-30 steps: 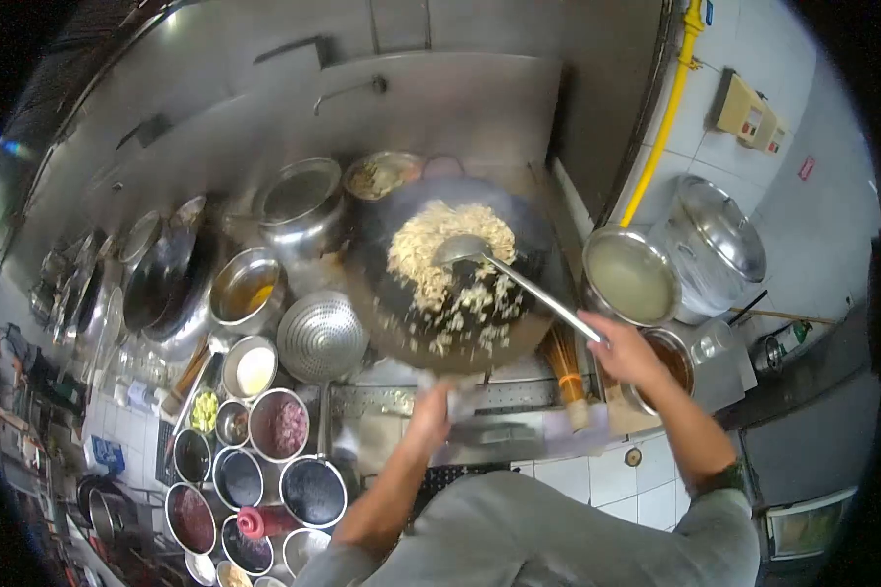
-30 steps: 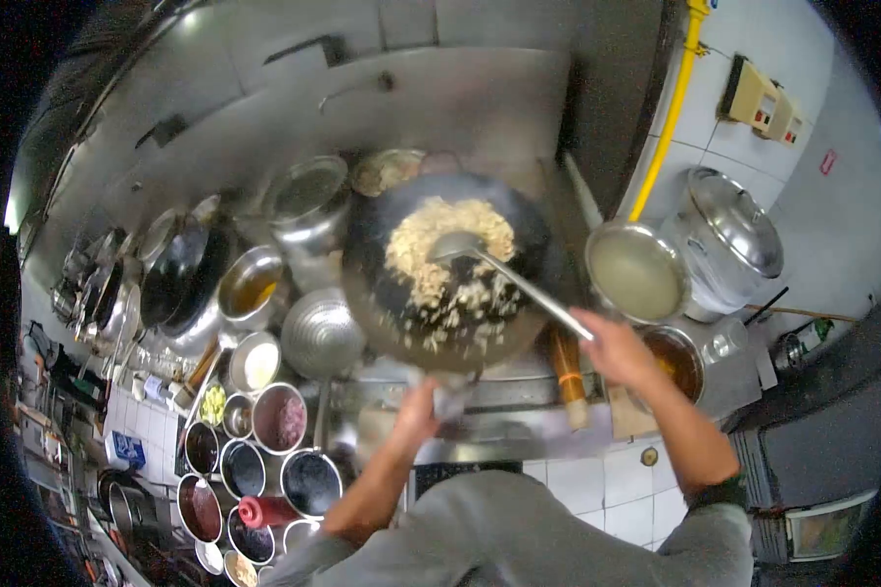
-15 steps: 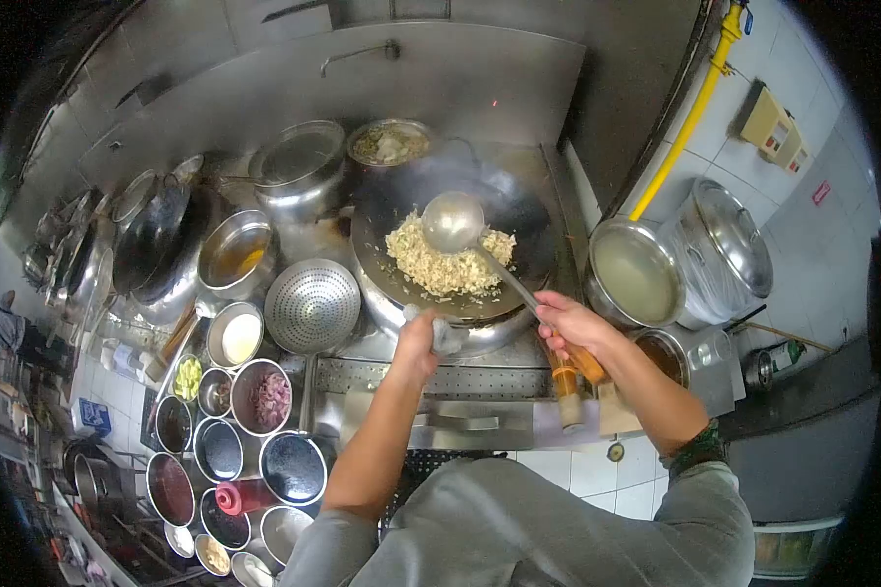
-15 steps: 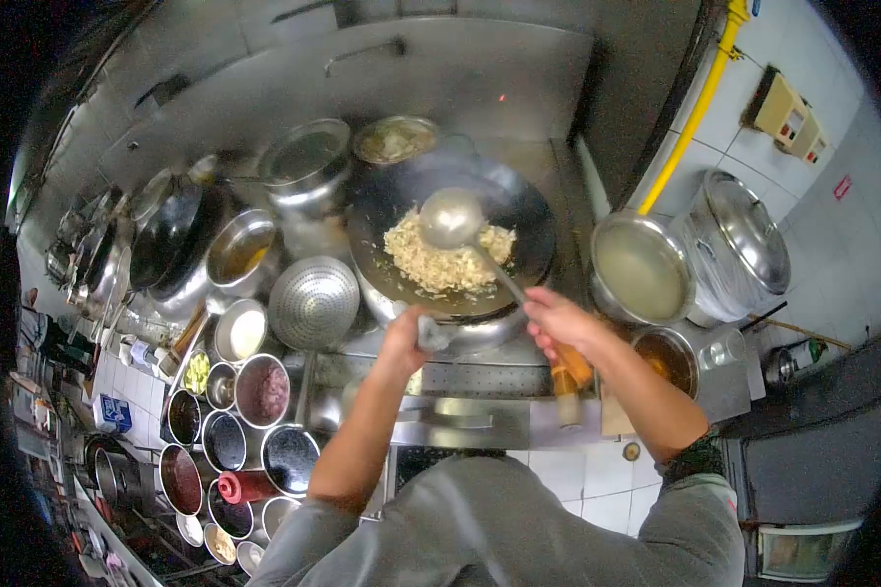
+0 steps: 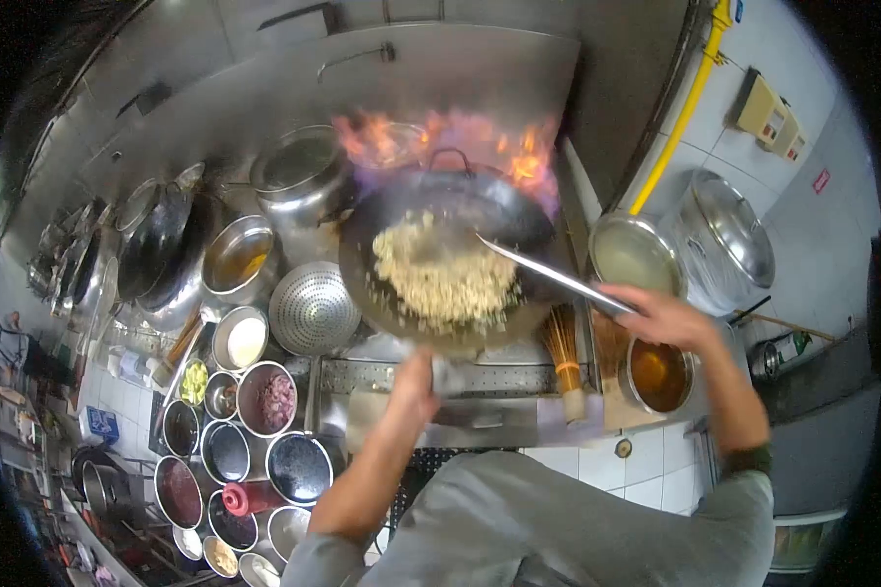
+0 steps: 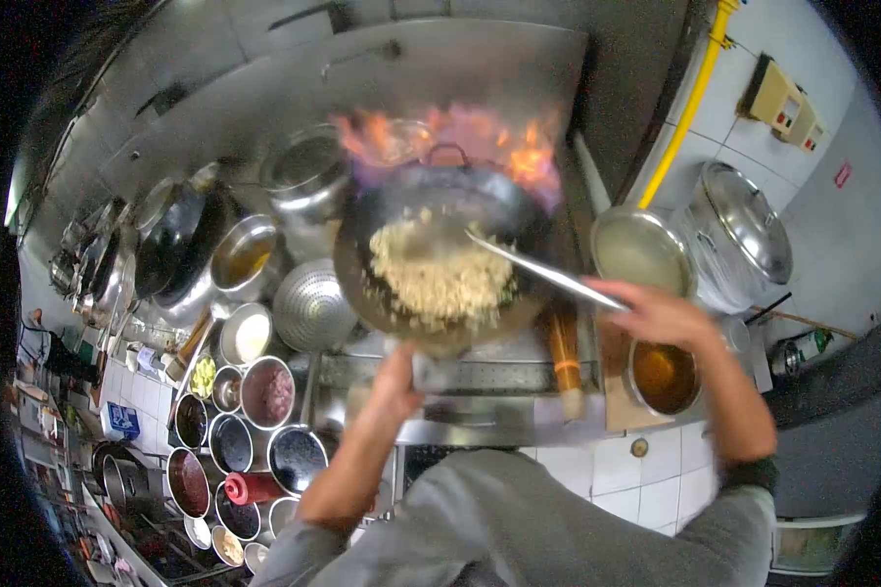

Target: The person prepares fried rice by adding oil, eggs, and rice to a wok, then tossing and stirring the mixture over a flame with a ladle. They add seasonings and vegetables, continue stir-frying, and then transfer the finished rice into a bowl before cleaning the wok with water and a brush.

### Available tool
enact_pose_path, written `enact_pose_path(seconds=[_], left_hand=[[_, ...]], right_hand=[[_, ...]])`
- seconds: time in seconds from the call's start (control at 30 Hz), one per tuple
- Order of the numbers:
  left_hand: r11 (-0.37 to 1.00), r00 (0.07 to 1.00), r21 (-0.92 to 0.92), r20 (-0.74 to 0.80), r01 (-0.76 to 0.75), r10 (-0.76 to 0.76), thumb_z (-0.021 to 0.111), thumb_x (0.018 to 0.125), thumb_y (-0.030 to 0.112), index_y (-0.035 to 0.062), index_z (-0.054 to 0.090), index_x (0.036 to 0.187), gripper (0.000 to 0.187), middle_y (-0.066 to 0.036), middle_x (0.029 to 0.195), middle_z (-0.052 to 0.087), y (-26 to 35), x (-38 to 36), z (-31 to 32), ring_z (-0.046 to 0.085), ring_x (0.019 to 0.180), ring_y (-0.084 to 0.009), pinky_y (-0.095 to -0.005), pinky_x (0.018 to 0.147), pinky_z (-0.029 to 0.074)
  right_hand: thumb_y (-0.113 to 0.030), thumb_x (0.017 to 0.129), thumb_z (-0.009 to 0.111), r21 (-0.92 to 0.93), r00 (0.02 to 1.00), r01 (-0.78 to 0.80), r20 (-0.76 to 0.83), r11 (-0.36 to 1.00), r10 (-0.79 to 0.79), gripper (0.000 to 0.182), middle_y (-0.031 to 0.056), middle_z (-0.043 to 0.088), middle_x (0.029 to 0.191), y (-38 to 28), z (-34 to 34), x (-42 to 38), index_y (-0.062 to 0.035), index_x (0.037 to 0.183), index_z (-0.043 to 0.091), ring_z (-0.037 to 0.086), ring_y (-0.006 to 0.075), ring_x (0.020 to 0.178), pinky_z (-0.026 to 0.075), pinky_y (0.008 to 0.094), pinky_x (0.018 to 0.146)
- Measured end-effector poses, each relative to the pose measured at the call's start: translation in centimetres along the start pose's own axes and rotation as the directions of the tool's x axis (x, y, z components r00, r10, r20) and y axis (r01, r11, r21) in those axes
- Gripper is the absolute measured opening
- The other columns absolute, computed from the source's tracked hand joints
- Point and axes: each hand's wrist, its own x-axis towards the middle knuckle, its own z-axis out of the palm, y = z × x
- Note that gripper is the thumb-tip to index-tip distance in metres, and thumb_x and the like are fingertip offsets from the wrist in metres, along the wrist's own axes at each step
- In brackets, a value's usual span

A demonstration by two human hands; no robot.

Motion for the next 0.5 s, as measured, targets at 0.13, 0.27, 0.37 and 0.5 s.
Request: enact_pose_path(seconds=[0.13, 0.27, 0.37, 0.5], left_hand=[[0.989, 0.996, -0.144, -0.075, 0.034, -0.045, 0.049, 0.096, 0.019, 0.0039, 0.053, 0.120, 0.028, -0.013, 0.101, 0.065, 0.6, -0.5, 1.8, 0.066, 0.089, -0.0261, -0.0459, 0.077, 0.059], [0.998, 0.999, -0.042, 0.035, -0.038, 0.040, 0.050, 0.097, 0.022, 0.0030, 0.058, 0.114, 0.027, -0.015, 0.106, 0.066, -2.7, 5.2, -0.9, 0.065, 0.094, -0.0287, -0.0454, 0.080, 0.056], [0.985, 0.983, -0.030, 0.066, -0.167, 0.169, 0.051, 0.093, 0.014, 0.0018, 0.058, 0.121, 0.032, -0.015, 0.114, 0.067, -7.6, 1.1, -4.2, 0.066, 0.101, -0.0266, -0.0423, 0.083, 0.057], [0.997, 0.997, -0.077, -0.064, 0.026, -0.031, 0.044, 0.096, 0.017, 0.0025, 0.054, 0.125, 0.034, -0.016, 0.114, 0.064, -2.2, -2.7, -1.6, 0.065, 0.103, -0.0302, -0.0456, 0.083, 0.057]], right_hand=[[-0.006, 0.090, 0.061, 0.262, 0.791, -0.599, 0.347, 0.757, 0.505, 0.062, 0.0111, 0.061, 0.132, -0.6, -3.5, -3.8, -0.0131, 0.148, 0.040, 0.063, 0.0238, 0.108, 0.050, 0.0369, 0.095], [-0.009, 0.091, 0.061, -0.181, 0.984, -0.051, -0.175, 0.982, 0.019, 0.053, 0.0179, 0.065, 0.123, 5.3, 4.3, 0.5, -0.0154, 0.142, 0.050, 0.065, 0.0266, 0.105, 0.050, 0.0381, 0.093], [-0.005, 0.089, 0.062, -0.386, 0.959, -0.191, -0.271, 0.902, 0.087, 0.057, 0.0168, 0.066, 0.120, 3.5, 5.8, -0.9, -0.0176, 0.143, 0.050, 0.065, 0.0291, 0.103, 0.050, 0.0401, 0.090], [-0.001, 0.088, 0.062, 0.083, 0.946, -0.301, -0.097, 0.950, 0.308, 0.058, 0.0113, 0.067, 0.118, 1.2, 1.7, -5.8, -0.0160, 0.143, 0.050, 0.066, 0.0256, 0.096, 0.051, 0.0427, 0.084]])
